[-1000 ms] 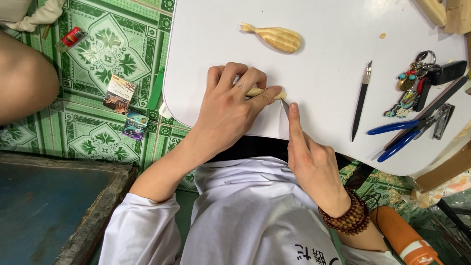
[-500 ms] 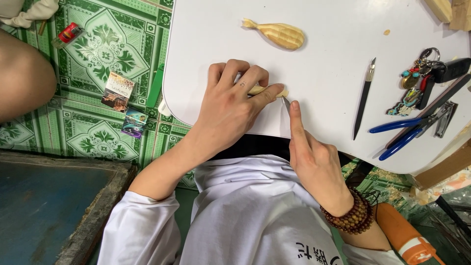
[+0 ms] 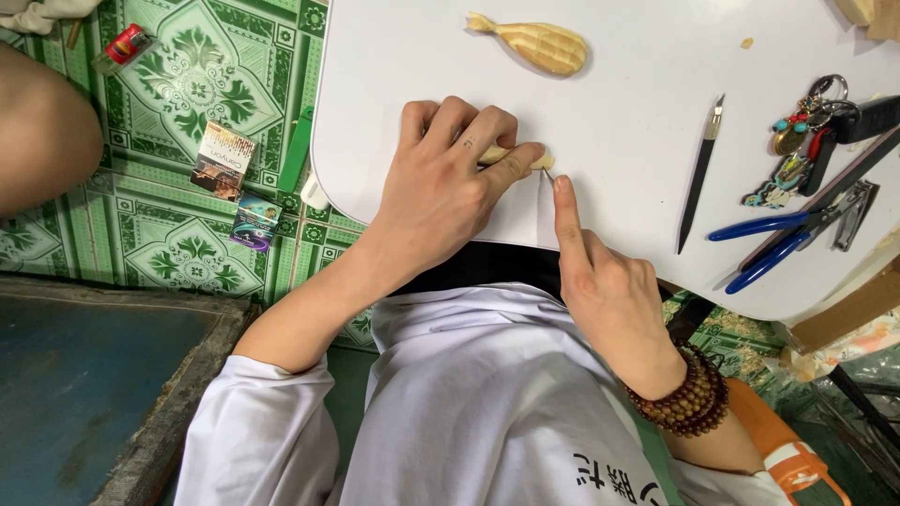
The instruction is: Marking and carving a small piece of wood using a pencil and a carving knife.
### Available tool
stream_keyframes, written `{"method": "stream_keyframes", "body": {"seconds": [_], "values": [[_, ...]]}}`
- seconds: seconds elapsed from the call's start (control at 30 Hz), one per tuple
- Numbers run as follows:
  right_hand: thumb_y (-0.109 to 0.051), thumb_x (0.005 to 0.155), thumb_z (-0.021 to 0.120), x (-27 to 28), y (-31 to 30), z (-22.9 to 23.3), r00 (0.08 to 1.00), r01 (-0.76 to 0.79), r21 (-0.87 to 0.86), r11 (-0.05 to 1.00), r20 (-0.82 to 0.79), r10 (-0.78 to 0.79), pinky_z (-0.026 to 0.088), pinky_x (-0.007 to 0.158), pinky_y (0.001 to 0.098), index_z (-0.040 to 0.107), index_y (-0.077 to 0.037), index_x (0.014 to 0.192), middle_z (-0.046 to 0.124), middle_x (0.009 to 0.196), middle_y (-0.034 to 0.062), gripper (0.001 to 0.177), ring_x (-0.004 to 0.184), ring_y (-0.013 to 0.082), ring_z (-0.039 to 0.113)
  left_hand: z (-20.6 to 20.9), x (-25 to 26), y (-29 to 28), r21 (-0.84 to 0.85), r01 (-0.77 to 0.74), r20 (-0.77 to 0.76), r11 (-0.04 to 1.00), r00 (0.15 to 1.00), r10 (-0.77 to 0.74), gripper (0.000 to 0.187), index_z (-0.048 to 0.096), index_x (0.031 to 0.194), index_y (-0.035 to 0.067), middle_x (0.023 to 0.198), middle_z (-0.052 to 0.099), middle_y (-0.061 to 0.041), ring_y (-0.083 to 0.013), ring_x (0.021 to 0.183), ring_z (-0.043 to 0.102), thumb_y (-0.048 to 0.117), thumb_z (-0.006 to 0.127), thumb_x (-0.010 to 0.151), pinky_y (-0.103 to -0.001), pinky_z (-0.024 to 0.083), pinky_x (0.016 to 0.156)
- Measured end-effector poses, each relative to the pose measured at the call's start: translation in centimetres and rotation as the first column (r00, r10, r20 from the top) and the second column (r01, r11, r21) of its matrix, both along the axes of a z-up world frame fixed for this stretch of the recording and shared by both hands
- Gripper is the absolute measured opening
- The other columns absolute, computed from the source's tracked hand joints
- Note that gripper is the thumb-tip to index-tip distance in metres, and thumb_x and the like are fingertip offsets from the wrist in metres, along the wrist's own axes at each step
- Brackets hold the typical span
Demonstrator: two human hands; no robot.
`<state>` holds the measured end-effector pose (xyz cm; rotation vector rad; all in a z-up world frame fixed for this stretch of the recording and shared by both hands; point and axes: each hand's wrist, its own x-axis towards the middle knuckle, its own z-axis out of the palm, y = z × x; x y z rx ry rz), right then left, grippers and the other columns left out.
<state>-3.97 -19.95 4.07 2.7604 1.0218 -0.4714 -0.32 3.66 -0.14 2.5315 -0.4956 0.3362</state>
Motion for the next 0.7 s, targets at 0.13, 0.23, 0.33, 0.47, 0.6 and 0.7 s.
{"method": "stream_keyframes", "body": {"seconds": [0.13,0.23,0.33,0.47,0.6,0.7], "values": [[0.004,0.092,0.059,0.0,0.2,0.4,1.0,0.009,-0.019,1.0,-0.026,-0.01,0.046,0.04,0.0357,0.029,-0.004,0.166,0.048,0.069,-0.0033,0.081,0.042,0.0172,0.042,-0.1,-0.1,-0.1,-0.017,-0.001,-0.009,1.0,1.0,0.001,0.021,0.076,0.115,0.02,0.106,0.054,-0.001,-0.0253,0.092,0.05,0.007,0.066,0.101,-0.041,0.036,0.079],[0.003,0.095,0.06,-0.1,0.2,0.4,1.0,0.008,-0.028,1.0,-0.027,-0.009,0.047,0.04,0.0341,0.03,-0.003,0.166,0.045,0.066,-0.0037,0.078,0.041,0.014,0.039,-0.3,-0.2,-0.2,-0.02,-0.019,0.011,1.0,1.0,0.019,0.021,0.077,0.114,0.02,0.105,0.054,-0.001,-0.0247,0.09,0.05,0.008,0.067,0.101,-0.041,0.036,0.078],[0.003,0.096,0.06,-0.2,0.2,0.2,1.0,0.009,-0.028,1.0,-0.009,-0.01,0.046,0.039,0.0338,0.029,-0.003,0.166,0.043,0.066,-0.0039,0.077,0.041,0.0136,0.037,-0.3,-0.1,-0.2,-0.026,-0.032,0.033,0.999,0.999,0.033,0.018,0.078,0.112,0.021,0.103,0.054,0.0,-0.0242,0.089,0.049,0.009,0.068,0.102,-0.04,0.036,0.077],[0.005,0.097,0.061,0.0,0.1,0.5,0.999,0.028,0.036,0.999,-0.03,-0.027,0.047,0.041,0.0345,0.03,-0.003,0.166,0.045,0.066,-0.0034,0.076,0.041,0.0141,0.039,-0.3,0.0,0.0,-0.047,-0.03,0.042,0.998,0.999,0.032,0.012,0.077,0.112,0.017,0.103,0.055,-0.002,-0.0255,0.087,0.049,0.017,0.066,0.106,-0.04,0.034,0.075],[0.004,0.104,0.057,0.5,-0.5,0.6,0.988,0.092,0.225,0.97,-0.14,-0.061,0.048,0.042,0.035,0.033,0.002,0.163,0.045,0.061,-0.003,0.064,0.041,0.0135,0.04,-0.1,-0.1,0.3,-0.047,0.033,-0.037,0.998,0.999,-0.034,0.021,0.077,0.118,0.02,0.111,0.056,-0.003,-0.0284,0.1,0.051,0.012,0.065,0.102,-0.043,0.037,0.079],[0.004,0.106,0.062,1.8,-1.3,1.3,0.99,0.032,0.295,0.955,-0.139,0.01,0.05,0.046,0.0367,0.038,0.0,0.162,0.055,0.071,-0.0004,0.061,0.044,0.0168,0.04,0.3,-0.1,0.8,-0.121,0.059,-0.088,0.991,0.994,-0.069,0.018,0.079,0.115,0.018,0.131,0.052,-0.009,-0.0377,0.117,0.047,0.008,0.071,0.102,-0.05,0.037,0.09]]}}
